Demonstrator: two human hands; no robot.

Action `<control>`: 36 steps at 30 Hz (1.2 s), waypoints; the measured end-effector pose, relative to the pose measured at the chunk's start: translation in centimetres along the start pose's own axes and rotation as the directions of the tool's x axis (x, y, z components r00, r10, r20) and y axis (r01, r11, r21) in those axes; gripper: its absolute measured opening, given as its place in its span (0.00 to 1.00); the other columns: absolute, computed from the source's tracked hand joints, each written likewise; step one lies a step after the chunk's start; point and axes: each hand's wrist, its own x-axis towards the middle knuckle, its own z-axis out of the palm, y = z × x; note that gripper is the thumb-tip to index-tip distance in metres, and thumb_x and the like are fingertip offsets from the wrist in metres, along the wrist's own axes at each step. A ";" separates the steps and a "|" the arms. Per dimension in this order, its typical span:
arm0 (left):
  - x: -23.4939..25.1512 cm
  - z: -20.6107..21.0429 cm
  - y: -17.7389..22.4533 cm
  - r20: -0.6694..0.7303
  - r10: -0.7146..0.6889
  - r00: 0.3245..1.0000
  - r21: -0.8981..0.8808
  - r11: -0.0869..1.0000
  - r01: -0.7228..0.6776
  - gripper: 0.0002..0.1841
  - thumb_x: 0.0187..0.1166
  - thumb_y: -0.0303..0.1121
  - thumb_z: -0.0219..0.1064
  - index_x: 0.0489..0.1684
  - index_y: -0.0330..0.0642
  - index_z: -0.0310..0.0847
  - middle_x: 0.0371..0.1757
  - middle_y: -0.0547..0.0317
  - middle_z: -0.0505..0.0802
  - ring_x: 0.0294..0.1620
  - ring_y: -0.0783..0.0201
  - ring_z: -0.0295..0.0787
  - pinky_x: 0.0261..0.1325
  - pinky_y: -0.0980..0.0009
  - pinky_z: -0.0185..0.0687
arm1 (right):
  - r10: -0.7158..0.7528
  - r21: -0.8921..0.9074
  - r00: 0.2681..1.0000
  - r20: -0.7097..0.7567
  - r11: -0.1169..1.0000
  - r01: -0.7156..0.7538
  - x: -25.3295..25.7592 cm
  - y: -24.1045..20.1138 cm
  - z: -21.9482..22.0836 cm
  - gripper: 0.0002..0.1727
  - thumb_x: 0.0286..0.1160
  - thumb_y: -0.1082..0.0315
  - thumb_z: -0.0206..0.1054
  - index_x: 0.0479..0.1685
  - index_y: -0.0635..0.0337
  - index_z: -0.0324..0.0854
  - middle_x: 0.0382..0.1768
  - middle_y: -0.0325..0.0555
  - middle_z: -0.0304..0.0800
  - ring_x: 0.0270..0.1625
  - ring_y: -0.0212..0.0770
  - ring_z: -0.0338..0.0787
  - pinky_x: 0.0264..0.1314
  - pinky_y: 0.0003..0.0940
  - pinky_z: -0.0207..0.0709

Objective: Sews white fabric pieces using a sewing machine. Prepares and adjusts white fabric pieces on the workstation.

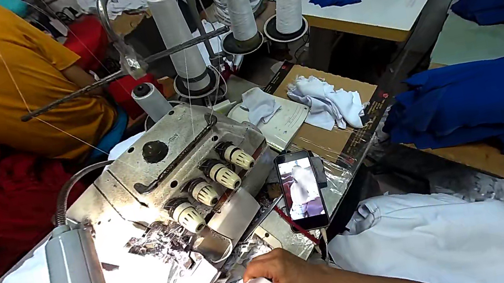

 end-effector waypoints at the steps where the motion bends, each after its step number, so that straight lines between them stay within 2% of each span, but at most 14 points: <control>1: 0.0 0.6 -1.0 -0.016 -0.009 1.000 0.048 0.999 0.010 0.16 0.72 0.36 0.78 0.32 0.25 0.87 0.29 0.47 0.94 0.32 0.72 0.91 0.43 0.75 0.87 | -0.004 -0.052 1.000 -0.009 0.999 0.004 -0.3 1.0 0.3 0.14 0.77 0.64 0.70 0.36 0.70 0.85 0.29 0.55 0.88 0.33 0.47 0.90 0.37 0.42 0.82; 5: -0.5 1.3 -2.6 -0.103 -0.017 0.995 0.018 1.000 0.019 0.16 0.73 0.35 0.77 0.28 0.26 0.85 0.27 0.52 0.92 0.32 0.80 0.87 0.44 0.84 0.83 | -0.061 -0.120 0.997 -0.049 0.991 0.055 -1.0 2.2 1.0 0.14 0.76 0.61 0.71 0.33 0.67 0.83 0.23 0.50 0.84 0.26 0.42 0.84 0.29 0.36 0.77; 10: -0.9 1.6 -2.7 -0.139 0.047 0.989 0.054 0.998 -0.040 0.18 0.75 0.36 0.75 0.27 0.25 0.84 0.27 0.49 0.90 0.33 0.76 0.87 0.45 0.84 0.81 | -0.109 -0.089 0.993 -0.052 0.991 0.104 -0.9 2.4 1.0 0.13 0.81 0.65 0.67 0.34 0.67 0.87 0.26 0.50 0.87 0.29 0.41 0.86 0.34 0.34 0.80; 17: -1.0 1.9 -2.8 -0.167 0.061 0.984 0.097 0.994 -0.045 0.18 0.75 0.36 0.75 0.26 0.26 0.84 0.26 0.48 0.90 0.33 0.75 0.87 0.45 0.83 0.81 | -0.144 -0.068 0.989 -0.039 0.988 0.141 -0.9 2.7 0.9 0.12 0.83 0.67 0.65 0.36 0.67 0.89 0.26 0.50 0.86 0.32 0.43 0.87 0.37 0.34 0.80; 36: -0.8 2.3 -2.2 -0.206 0.092 0.974 0.177 0.983 -0.055 0.17 0.74 0.37 0.75 0.25 0.27 0.83 0.25 0.48 0.89 0.31 0.74 0.87 0.43 0.84 0.80 | -0.150 -0.098 0.987 -0.050 0.985 0.145 -1.1 2.6 1.1 0.13 0.83 0.67 0.65 0.35 0.66 0.88 0.26 0.49 0.86 0.31 0.42 0.87 0.36 0.34 0.80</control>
